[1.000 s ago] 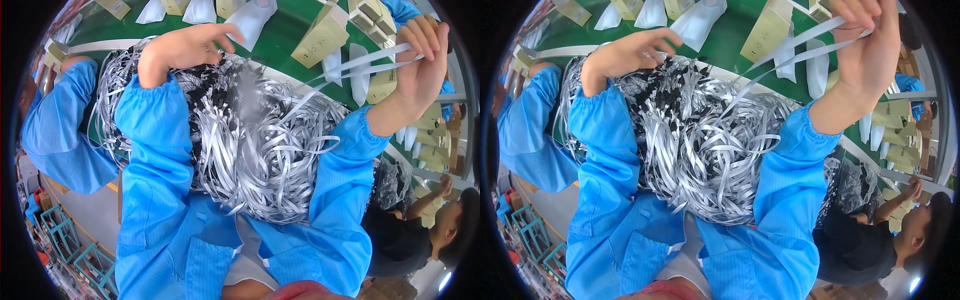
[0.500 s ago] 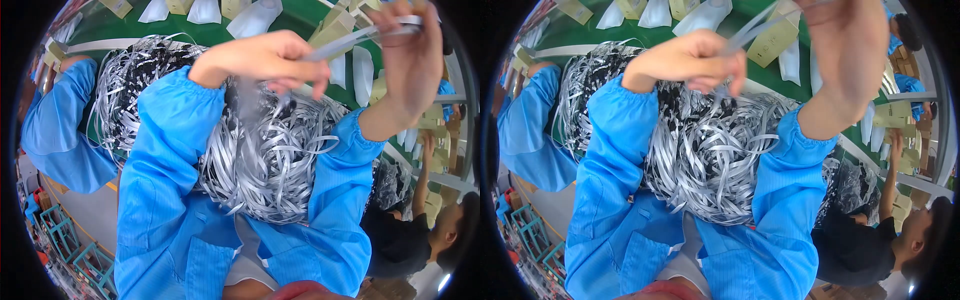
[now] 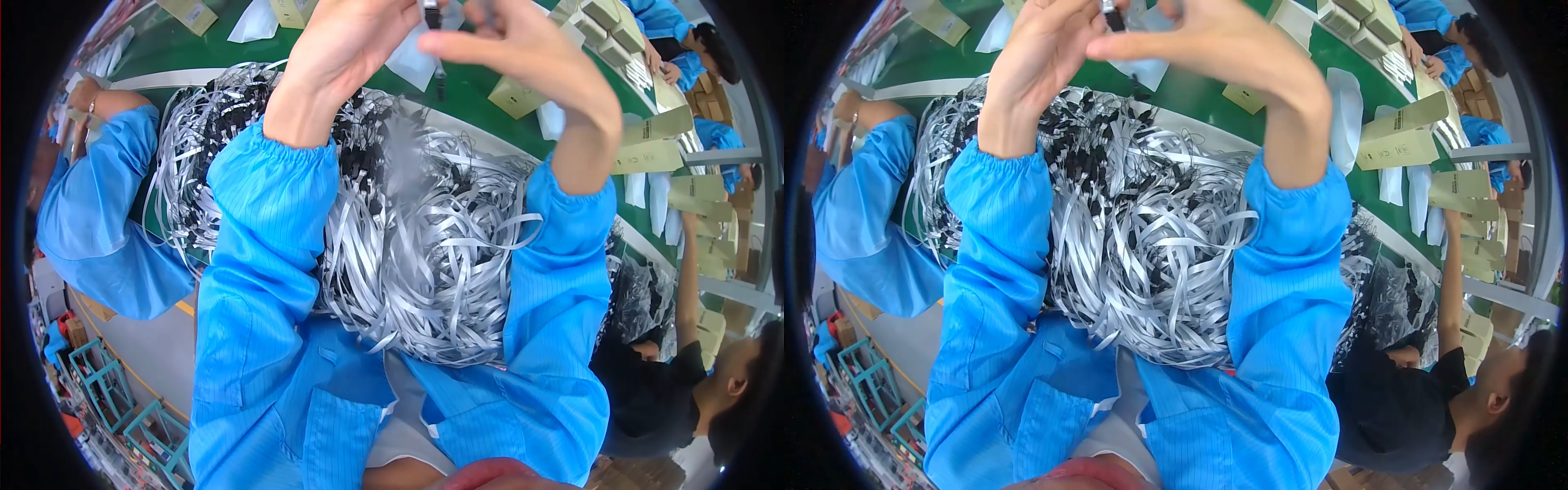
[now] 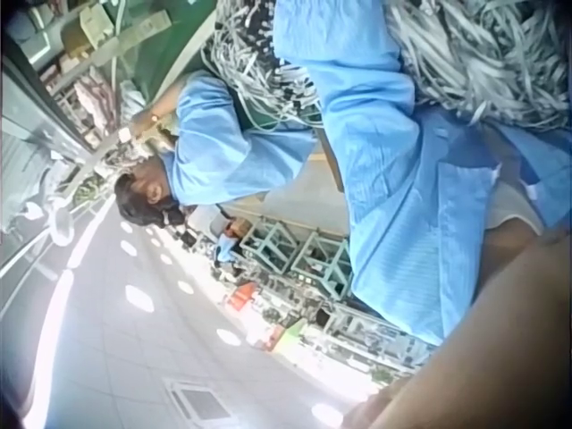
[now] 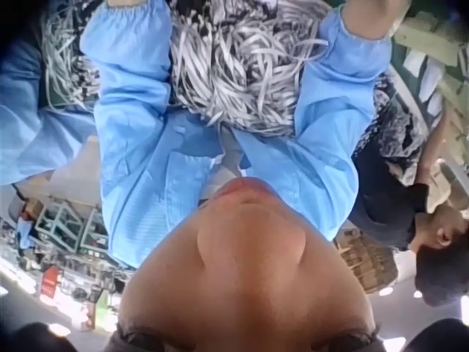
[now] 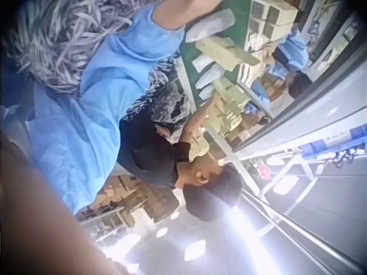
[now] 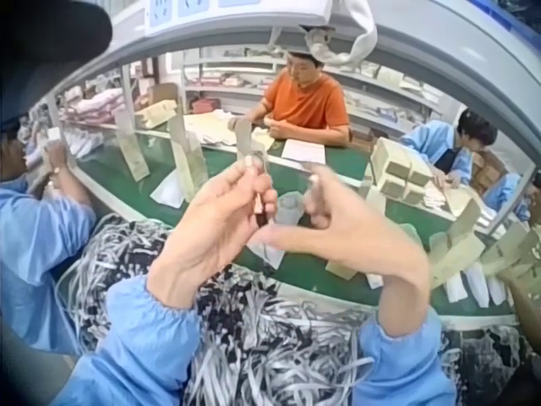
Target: Taking bundled white cables and placing them into cardboard boxes on an assembly line.
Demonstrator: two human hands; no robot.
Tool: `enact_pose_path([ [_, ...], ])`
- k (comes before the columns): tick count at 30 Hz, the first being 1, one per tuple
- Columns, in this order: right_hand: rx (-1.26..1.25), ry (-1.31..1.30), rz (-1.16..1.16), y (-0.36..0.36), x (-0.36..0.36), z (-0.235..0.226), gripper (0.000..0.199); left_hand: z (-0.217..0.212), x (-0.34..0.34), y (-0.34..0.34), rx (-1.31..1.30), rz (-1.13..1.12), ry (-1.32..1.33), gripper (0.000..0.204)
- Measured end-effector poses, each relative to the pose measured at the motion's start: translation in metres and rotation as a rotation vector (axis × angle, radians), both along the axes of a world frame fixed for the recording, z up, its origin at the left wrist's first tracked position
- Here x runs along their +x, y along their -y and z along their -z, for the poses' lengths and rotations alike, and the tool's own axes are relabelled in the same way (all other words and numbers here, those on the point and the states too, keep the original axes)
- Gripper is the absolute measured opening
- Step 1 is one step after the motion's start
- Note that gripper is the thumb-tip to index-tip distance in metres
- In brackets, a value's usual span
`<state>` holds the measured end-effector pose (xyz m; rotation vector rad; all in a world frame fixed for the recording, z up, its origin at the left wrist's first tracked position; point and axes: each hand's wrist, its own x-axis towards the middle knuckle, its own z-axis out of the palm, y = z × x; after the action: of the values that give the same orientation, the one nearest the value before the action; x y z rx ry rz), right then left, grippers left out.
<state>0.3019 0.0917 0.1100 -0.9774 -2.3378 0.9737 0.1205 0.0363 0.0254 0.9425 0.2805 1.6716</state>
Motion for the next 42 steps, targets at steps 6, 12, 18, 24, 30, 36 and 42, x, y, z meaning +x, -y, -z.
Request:
enact_pose_path([
  [6,-0.212,0.500,-0.623,-0.037,-0.028,0.017,0.052,-0.008,0.001,0.006,-0.063,-0.306,-0.064,0.022],
  [12,-0.198,-0.289,-0.455,-0.066,-0.021,0.059,0.038,-0.009,-0.021,0.013,-0.225,-0.671,-0.526,0.014],
  [18,-0.744,-1.132,0.026,-0.026,-0.072,0.058,0.045,0.033,0.012,-0.017,-0.131,-0.780,-0.864,0.020],
  [24,-0.862,-1.150,-0.627,-0.112,-0.046,0.110,0.030,0.041,0.016,-0.018,-0.188,-0.745,-0.976,0.024],
  [30,-0.166,-0.757,0.331,-0.078,-0.122,0.033,0.035,0.050,-0.006,-0.005,-0.342,-0.662,-1.322,0.033],
  [36,0.441,-0.652,-0.054,-0.158,-0.158,0.094,0.030,0.055,-0.010,-0.003,-0.476,-0.638,-1.488,0.039],
  [42,0.538,-0.291,-0.261,-0.145,-0.141,0.080,0.030,0.052,-0.012,-0.002,-0.536,-0.632,-1.569,0.040],
])
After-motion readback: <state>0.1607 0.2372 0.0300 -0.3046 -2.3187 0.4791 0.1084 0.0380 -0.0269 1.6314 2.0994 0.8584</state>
